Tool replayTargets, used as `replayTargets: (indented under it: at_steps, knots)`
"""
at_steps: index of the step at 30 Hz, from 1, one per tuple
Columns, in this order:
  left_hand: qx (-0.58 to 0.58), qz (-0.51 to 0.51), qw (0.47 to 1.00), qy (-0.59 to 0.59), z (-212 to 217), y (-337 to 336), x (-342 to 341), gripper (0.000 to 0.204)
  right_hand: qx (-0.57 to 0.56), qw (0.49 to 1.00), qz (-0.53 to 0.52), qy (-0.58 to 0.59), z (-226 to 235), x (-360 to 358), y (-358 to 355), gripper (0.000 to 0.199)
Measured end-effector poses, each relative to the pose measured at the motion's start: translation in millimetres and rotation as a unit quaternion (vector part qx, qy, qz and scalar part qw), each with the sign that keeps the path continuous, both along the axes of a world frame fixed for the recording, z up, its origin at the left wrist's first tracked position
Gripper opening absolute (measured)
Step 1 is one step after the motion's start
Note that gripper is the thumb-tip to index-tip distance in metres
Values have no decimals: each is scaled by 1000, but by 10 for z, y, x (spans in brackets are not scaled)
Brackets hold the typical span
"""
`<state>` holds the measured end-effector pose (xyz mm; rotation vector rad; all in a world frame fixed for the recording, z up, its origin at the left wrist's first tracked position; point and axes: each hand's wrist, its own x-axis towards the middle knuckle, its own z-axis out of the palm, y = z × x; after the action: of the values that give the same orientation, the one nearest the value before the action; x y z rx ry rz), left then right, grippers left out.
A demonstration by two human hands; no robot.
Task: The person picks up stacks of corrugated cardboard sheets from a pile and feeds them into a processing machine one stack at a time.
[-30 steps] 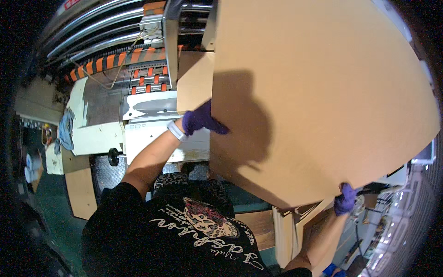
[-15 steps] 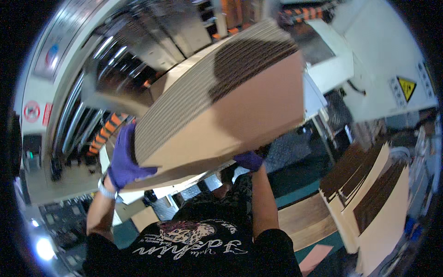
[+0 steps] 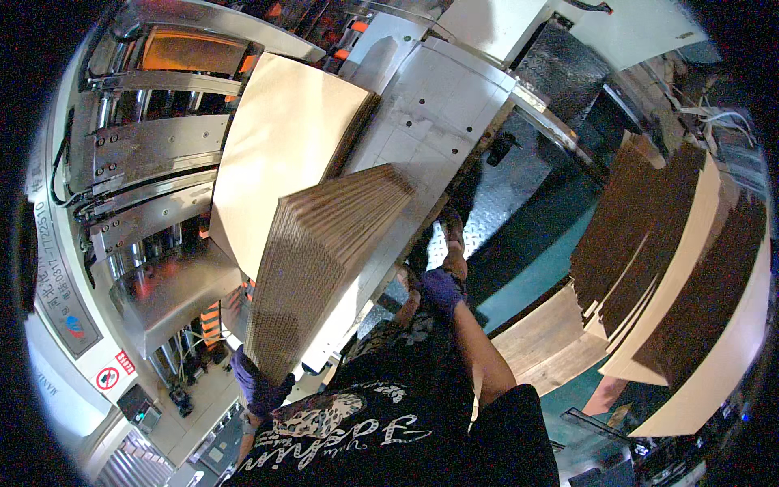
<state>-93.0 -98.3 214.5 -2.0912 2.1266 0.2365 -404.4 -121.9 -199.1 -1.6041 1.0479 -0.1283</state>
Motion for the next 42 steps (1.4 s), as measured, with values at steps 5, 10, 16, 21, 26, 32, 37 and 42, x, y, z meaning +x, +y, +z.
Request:
replayTargets:
  at_steps: [5, 10, 16, 21, 26, 32, 37, 42]
  knots:
    - [68, 94, 993, 20, 20, 40, 21, 112, -74, 997, 18, 27, 565, -217, -448, 11]
    - [56, 125, 990, 24, -11, 41, 43, 103, 314, 903, -281, -79, 787, -378, -939, 17]
    - [49, 125, 991, -12, 21, -6, -37, 111, 240, 893, -351, -146, 571, -690, -1292, 36]
    - [56, 124, 991, -5, 80, -133, -83, 108, 291, 906, -285, -117, 481, -596, -1272, 41]
    - [26, 134, 990, 44, 116, -152, -21, 109, 350, 904, -167, -182, 867, -36, -1189, 45]
    - [28, 167, 978, 119, 1059, -377, 136, 107, 192, 947, 2, -257, 500, 809, -884, 60]
    - [-77, 332, 867, 365, 1545, -53, 424, 110, 243, 870, -87, -420, 658, 1464, -1289, 55]
    - [-42, 531, 644, 549, 1152, 1253, 715, 87, 211, 851, -165, -452, 2543, 1960, -2291, 52]
